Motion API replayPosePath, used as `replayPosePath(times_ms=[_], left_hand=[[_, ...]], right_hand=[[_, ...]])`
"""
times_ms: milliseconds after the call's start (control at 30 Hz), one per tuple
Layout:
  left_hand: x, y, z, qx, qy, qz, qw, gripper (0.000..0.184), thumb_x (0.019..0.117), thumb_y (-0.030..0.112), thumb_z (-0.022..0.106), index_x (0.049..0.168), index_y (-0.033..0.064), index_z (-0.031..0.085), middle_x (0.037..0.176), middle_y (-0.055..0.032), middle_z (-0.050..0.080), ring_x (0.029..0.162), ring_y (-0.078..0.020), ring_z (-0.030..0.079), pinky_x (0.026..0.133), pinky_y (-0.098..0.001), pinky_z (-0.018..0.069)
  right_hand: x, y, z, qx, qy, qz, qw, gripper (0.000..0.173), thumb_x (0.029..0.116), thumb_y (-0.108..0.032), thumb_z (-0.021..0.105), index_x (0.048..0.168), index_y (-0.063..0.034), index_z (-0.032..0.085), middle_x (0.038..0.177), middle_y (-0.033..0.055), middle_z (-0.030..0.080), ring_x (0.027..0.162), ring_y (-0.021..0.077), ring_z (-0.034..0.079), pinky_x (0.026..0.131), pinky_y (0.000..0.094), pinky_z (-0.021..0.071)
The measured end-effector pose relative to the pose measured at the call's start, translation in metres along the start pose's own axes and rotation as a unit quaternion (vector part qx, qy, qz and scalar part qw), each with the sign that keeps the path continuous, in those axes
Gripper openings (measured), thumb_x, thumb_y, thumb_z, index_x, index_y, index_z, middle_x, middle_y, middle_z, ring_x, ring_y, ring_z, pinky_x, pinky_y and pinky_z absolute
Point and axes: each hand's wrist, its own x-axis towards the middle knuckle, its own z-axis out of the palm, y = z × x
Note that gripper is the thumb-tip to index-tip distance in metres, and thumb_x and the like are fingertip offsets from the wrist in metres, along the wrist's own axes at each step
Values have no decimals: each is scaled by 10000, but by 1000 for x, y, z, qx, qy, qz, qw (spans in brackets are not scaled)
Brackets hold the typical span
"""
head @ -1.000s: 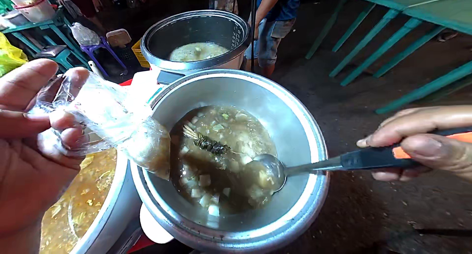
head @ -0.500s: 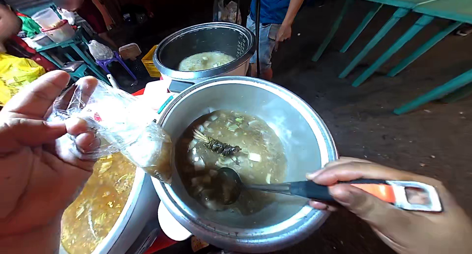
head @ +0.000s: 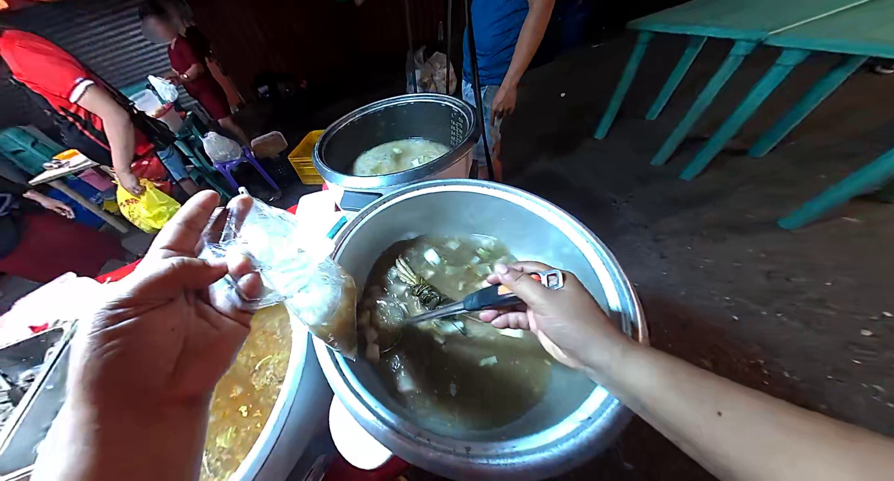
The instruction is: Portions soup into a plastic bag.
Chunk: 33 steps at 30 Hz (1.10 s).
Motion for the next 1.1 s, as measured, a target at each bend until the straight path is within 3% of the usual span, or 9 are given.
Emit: replayPosePath(times_ms=[100,233,467,667,833,900,967,1033,1100], left_hand=[[-1,0,6,-14,-7,-14,1000,564,960,-53,251,1453,147,440,1374,-72,587,773,-65,696,598,-178,579],[-4,-2,11,-24,-11,-32,999,573,966,-29,257,1485,137,434,1416,-86,564,745,-57,680,565,-173,560],[-7,-33,16,-37,5,-45,998,631,889,-62,342,1448,190,496,1364,-70,602,694,-75,666,526,-202,556],[-5,-73,35,-62,77,-51,994,706,873,-166,361,1511,130,428,1357,-145,575,646,-125,639,522,-236,545],[3,-87,63,-61,156,-58,984,711,905,-174,409,1543,140,377,1301,-140,558,687,-151,637,534,-268,555],[6,-88,72,-63,171,-51,982,673,928,-148,421,1536,135,360,1244,-128,550,749,-160,645,582,-286,575],[9,-89,77,-69,186,-52,979,669,944,-128,421,1549,142,329,1233,-117,536,769,-158,638,603,-296,572],[12,-89,78,-79,215,-53,972,667,941,-130,432,1544,138,338,1256,-120,528,791,-168,640,612,-303,576],[16,-87,75,-91,259,-51,960,617,928,-133,454,1491,113,398,1189,-127,540,725,-170,641,549,-301,579]], right_hand=[[1,-4,-11,43,40,36,998,296,1091,-257,509,1102,15,626,875,170,707,653,281,732,581,397,641],[-4,-26,-25,70,68,-1,995,306,1098,-231,483,1041,25,641,813,173,722,621,278,735,555,399,642],[-18,-98,-38,41,76,-159,983,306,1094,-281,493,1002,-34,650,820,100,711,612,220,723,536,384,640],[-34,-165,-37,-6,49,-271,961,353,1088,-390,474,965,-110,650,785,34,717,604,182,723,543,367,647],[-59,-188,-16,-56,-7,-373,926,338,1077,-395,510,952,-122,666,772,13,726,579,171,722,513,362,649],[-73,-174,-8,-155,-56,-495,853,229,1028,-340,606,938,-137,662,831,-35,724,646,93,715,559,283,652],[-87,-151,-3,-280,-117,-636,709,210,972,-342,663,921,-142,697,884,-66,697,813,22,675,713,204,599],[-98,-131,-3,-363,-161,-712,579,254,1035,-353,608,971,-125,699,949,15,713,910,75,679,751,204,553],[-101,-124,-10,-375,-156,-728,553,222,1047,-299,595,998,-101,681,989,45,722,985,103,693,806,210,568]])
